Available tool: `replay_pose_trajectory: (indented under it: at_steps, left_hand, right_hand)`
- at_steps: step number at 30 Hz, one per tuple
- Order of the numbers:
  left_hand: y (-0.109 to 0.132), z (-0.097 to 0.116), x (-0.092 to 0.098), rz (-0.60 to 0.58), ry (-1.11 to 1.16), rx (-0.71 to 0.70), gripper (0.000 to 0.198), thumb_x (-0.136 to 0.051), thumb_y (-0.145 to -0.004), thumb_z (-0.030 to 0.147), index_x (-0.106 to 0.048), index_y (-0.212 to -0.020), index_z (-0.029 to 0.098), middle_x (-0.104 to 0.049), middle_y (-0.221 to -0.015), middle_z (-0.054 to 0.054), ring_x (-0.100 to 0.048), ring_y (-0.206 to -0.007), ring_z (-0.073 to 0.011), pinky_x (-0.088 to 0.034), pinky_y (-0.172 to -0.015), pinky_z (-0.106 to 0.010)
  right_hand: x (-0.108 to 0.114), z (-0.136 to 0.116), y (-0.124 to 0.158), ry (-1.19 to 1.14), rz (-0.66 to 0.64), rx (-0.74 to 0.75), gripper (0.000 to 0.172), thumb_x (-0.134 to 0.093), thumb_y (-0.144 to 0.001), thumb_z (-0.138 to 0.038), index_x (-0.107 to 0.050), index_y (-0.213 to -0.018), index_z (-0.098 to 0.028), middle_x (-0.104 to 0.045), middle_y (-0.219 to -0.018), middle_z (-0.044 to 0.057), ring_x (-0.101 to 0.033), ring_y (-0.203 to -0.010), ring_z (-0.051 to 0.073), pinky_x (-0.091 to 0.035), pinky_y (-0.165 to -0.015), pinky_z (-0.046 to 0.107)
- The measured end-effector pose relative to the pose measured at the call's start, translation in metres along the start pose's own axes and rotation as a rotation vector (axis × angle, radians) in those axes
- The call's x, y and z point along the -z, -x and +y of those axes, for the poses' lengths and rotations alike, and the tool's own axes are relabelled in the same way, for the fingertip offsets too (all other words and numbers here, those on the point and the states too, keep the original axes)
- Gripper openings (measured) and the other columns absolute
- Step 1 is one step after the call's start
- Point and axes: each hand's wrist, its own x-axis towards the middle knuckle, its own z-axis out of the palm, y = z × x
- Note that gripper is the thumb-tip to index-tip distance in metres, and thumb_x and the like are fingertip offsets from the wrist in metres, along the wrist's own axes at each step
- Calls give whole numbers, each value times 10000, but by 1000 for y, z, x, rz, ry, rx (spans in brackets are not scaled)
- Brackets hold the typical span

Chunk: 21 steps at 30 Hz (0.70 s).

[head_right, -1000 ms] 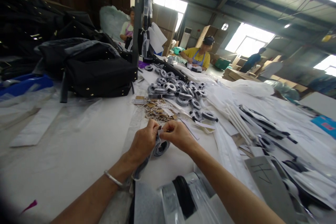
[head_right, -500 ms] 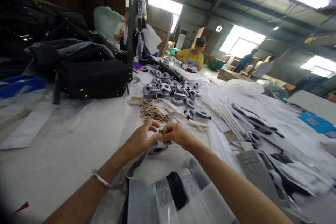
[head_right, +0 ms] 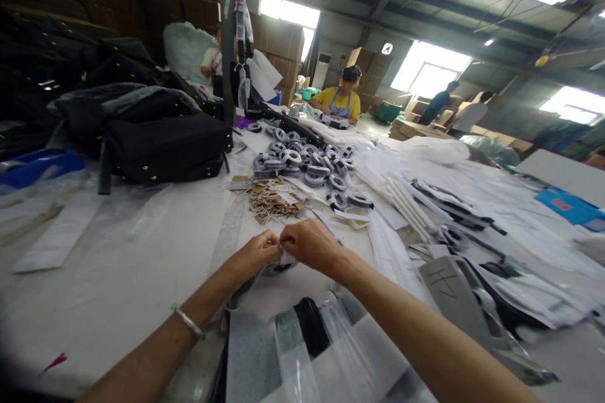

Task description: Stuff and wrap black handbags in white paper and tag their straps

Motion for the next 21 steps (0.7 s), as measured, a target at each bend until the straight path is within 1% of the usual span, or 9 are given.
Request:
replay_pose_trajectory:
  at_steps: [2, 4, 6, 8, 10, 13, 16, 18, 21]
  left_hand:
    - [-2, -1, 2, -28, 100, 22, 210, -658, -656, 321, -525, -762, 197, -561, -645, 32, -489, -599, -124, -338, -559, -223]
    - [-3, -2, 3, -43, 205, 60, 261, -691, -633, 329, -532, -789, 192, -591, -657, 22, -522, -595, -128, -372, -577, -227]
    - [-4, -4, 4, -42, 293, 85, 301, -716, -615, 321, -545, -821, 185, -618, -677, 10, -553, -602, -134, -395, -585, -229]
    - [-4, -7, 5, -43, 375, 99, 319, -726, -606, 293, -555, -850, 179, -641, -704, -2, -580, -619, -140, -416, -597, -233]
    - [-5, -11, 8, -72, 464, 122, 312, -720, -608, 253, -566, -866, 171, -653, -729, -13, -595, -631, -143, -439, -619, -243]
    - [-6, -15, 16, -161, 575, 135, 289, -714, -624, 210, -601, -884, 150, -658, -765, -29, -606, -661, -145, -461, -656, -256]
    - [-5, -18, 23, -226, 624, 111, 283, -721, -653, 199, -634, -914, 134, -668, -811, -48, -623, -725, -154, -472, -708, -261]
    - [-5, -19, 24, -228, 629, 94, 298, -732, -674, 212, -633, -945, 136, -679, -841, -56, -631, -749, -161, -482, -733, -271]
    - [-4, -20, 23, -172, 597, 85, 332, -761, -662, 222, -615, -949, 139, -684, -841, -49, -636, -733, -155, -491, -718, -262]
  right_hand:
    - [-9, -2, 8, 185, 84, 152, 168, -578, -871, -105, -721, -820, -178, -701, -715, 30, -613, -642, 136, -438, -642, 233]
    - [-20, -2, 15, 271, 165, 257, 189, -528, -927, -106, -694, -864, -171, -694, -731, 48, -640, -695, 161, -491, -756, 272]
    - [-29, -2, 20, 251, 252, 290, 204, -492, -959, -106, -681, -943, -180, -720, -813, 56, -674, -780, 170, -499, -905, 323]
    - [-35, -4, 24, 213, 316, 295, 221, -471, -979, -120, -671, -1035, -193, -743, -982, 69, -692, -925, 174, -464, -1026, 364]
    - [-40, -9, 28, 240, 358, 295, 250, -454, -991, -134, -658, -1122, -193, -723, -1143, 79, -661, -1087, 192, -412, -1106, 411]
    - [-47, -18, 35, 367, 350, 259, 337, -538, -976, -228, -587, -1302, -158, -622, -1348, 111, -511, -1318, 273, -296, -1185, 518]
    - [-56, -24, 41, 452, 288, 200, 680, -695, -880, -424, -465, -1439, -112, -469, -1494, 158, -314, -1447, 344, -193, -1215, 587]
    - [-61, -27, 42, 443, 259, 148, 825, -728, -830, -511, -415, -1477, -108, -397, -1538, 173, -254, -1471, 352, -157, -1222, 598]
    - [-61, -30, 43, 314, 193, 73, 794, -667, -871, -542, -392, -1498, -139, -367, -1556, 155, -251, -1476, 334, -184, -1212, 600]
